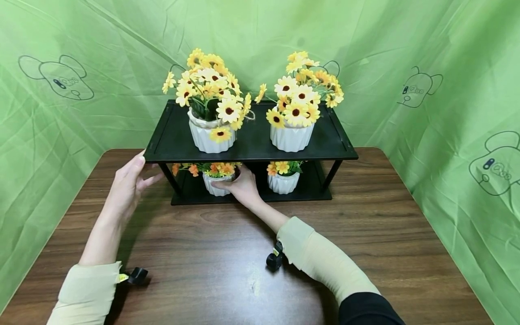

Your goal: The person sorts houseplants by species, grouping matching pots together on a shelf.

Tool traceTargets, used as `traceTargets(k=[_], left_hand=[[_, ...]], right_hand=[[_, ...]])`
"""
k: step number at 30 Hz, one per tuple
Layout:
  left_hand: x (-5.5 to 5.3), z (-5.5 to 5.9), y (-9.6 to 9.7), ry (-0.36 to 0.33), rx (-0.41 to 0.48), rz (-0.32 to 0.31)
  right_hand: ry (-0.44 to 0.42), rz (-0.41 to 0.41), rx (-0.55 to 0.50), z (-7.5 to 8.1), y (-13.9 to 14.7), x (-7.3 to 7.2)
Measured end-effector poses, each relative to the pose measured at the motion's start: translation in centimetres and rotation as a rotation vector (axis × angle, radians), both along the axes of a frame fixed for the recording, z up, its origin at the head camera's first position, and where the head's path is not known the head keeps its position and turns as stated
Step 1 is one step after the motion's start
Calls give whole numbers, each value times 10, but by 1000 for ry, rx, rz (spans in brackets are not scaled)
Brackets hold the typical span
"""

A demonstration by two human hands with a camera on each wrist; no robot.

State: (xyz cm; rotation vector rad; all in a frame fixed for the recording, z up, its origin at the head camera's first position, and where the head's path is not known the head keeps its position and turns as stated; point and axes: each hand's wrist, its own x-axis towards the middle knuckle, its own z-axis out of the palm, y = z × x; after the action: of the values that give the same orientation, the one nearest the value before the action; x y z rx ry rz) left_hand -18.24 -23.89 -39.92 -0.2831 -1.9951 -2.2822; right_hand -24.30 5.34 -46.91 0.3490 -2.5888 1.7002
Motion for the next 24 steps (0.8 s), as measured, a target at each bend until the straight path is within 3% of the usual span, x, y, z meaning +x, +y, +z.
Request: traceTargets(k=[17,24], left_hand=[[1,-2,1,-8,28,4],[0,0,1,3,14,11]], right_hand=[[-44,18,72,-2,2,3],[-21,49,84,-3,4,0]])
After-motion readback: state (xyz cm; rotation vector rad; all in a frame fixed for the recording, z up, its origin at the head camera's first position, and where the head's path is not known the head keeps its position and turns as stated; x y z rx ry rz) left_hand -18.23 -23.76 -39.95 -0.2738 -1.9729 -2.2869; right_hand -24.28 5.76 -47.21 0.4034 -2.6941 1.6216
